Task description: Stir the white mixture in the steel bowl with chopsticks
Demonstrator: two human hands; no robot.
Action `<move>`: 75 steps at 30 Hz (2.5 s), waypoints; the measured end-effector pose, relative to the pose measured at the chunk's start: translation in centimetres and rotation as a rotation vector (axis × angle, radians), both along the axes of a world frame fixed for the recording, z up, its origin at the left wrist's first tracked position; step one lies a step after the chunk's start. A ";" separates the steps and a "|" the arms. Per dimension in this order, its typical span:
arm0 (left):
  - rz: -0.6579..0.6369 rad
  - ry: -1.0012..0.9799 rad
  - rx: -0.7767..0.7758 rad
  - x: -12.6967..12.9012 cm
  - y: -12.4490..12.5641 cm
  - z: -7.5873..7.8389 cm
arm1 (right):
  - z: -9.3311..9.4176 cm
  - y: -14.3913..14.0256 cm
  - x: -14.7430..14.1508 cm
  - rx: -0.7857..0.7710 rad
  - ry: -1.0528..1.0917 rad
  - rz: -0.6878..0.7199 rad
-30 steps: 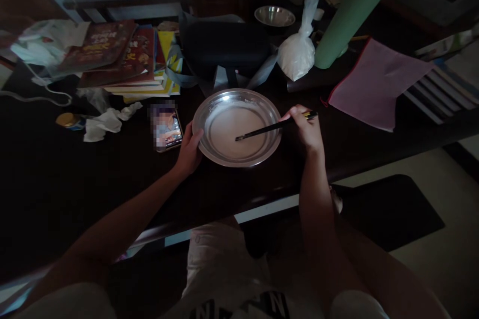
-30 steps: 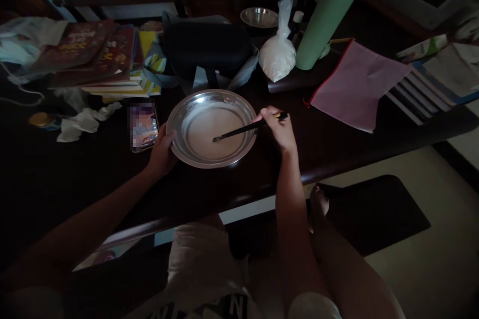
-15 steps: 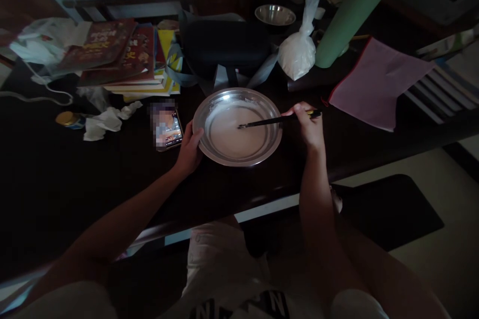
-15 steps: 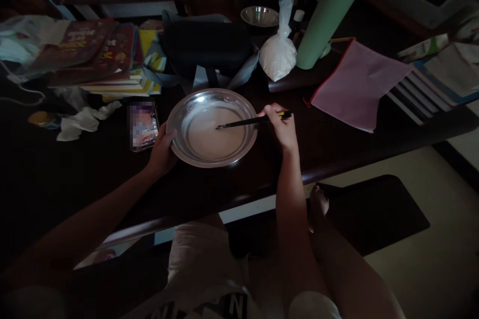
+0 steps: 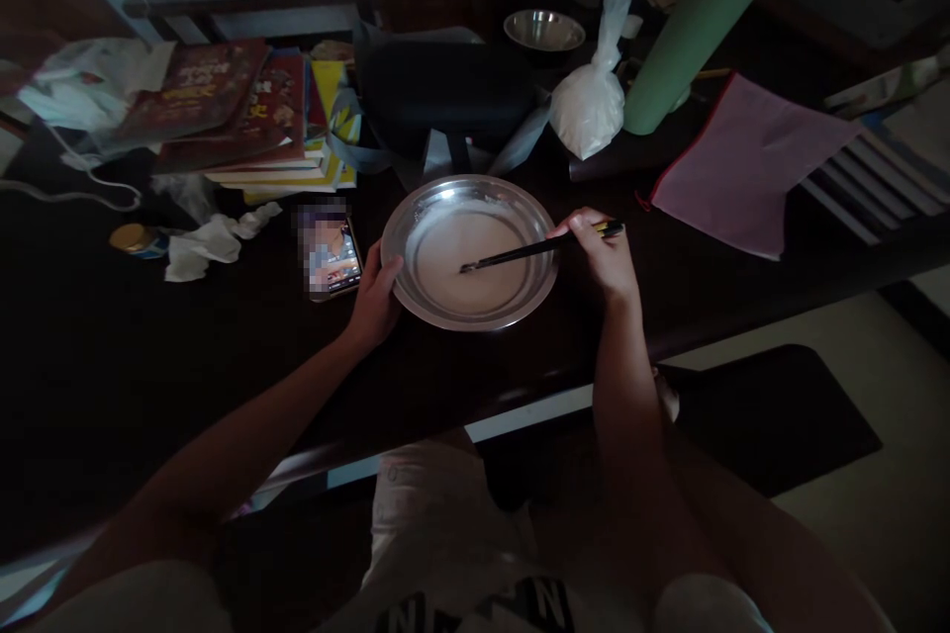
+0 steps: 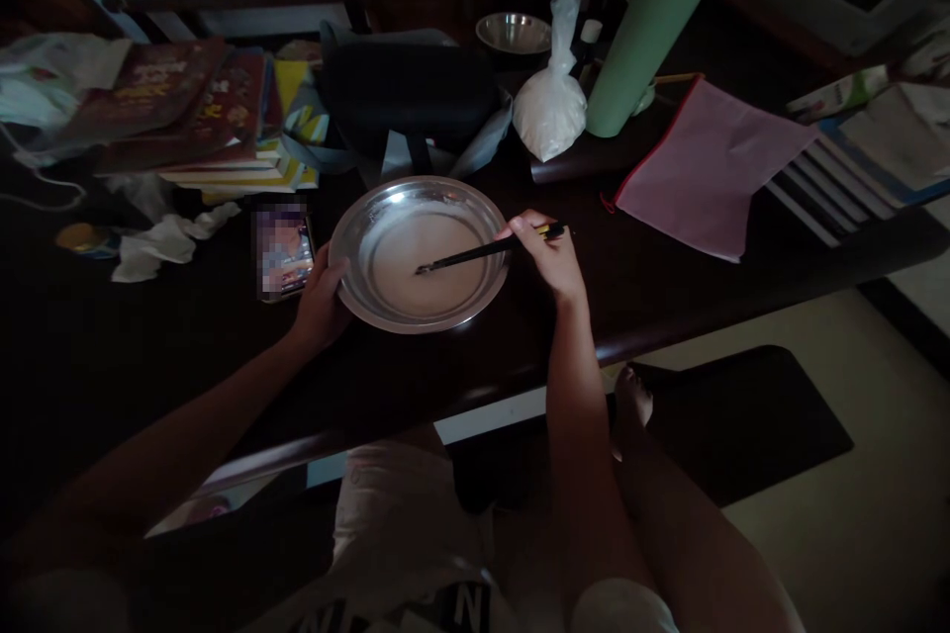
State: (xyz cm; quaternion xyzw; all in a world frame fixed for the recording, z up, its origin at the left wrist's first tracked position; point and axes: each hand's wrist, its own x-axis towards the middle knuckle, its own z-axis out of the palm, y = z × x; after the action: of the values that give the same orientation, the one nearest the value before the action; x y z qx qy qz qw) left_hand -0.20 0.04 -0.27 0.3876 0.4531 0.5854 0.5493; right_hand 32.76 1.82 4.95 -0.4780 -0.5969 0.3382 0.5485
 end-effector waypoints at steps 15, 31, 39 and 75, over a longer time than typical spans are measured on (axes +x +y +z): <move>-0.009 0.016 0.001 -0.2 0.0 -0.1 | 0.1 0.0 0.0 0.012 0.016 -0.098; -0.006 -0.009 0.011 -0.4 0.2 -0.4 | 0.0 0.1 0.0 0.042 0.003 -0.021; 0.003 -0.031 0.018 -0.3 0.2 -0.4 | 0.0 0.1 0.0 0.032 -0.004 0.025; 0.000 0.013 -0.003 -0.2 0.0 -0.1 | -0.1 0.0 0.2 -0.015 0.008 -0.053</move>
State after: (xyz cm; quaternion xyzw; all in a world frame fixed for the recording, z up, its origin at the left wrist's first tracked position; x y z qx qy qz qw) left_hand -0.42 0.05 -0.41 0.3905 0.4577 0.5820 0.5471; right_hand 32.92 1.84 4.87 -0.4965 -0.5792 0.3299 0.5561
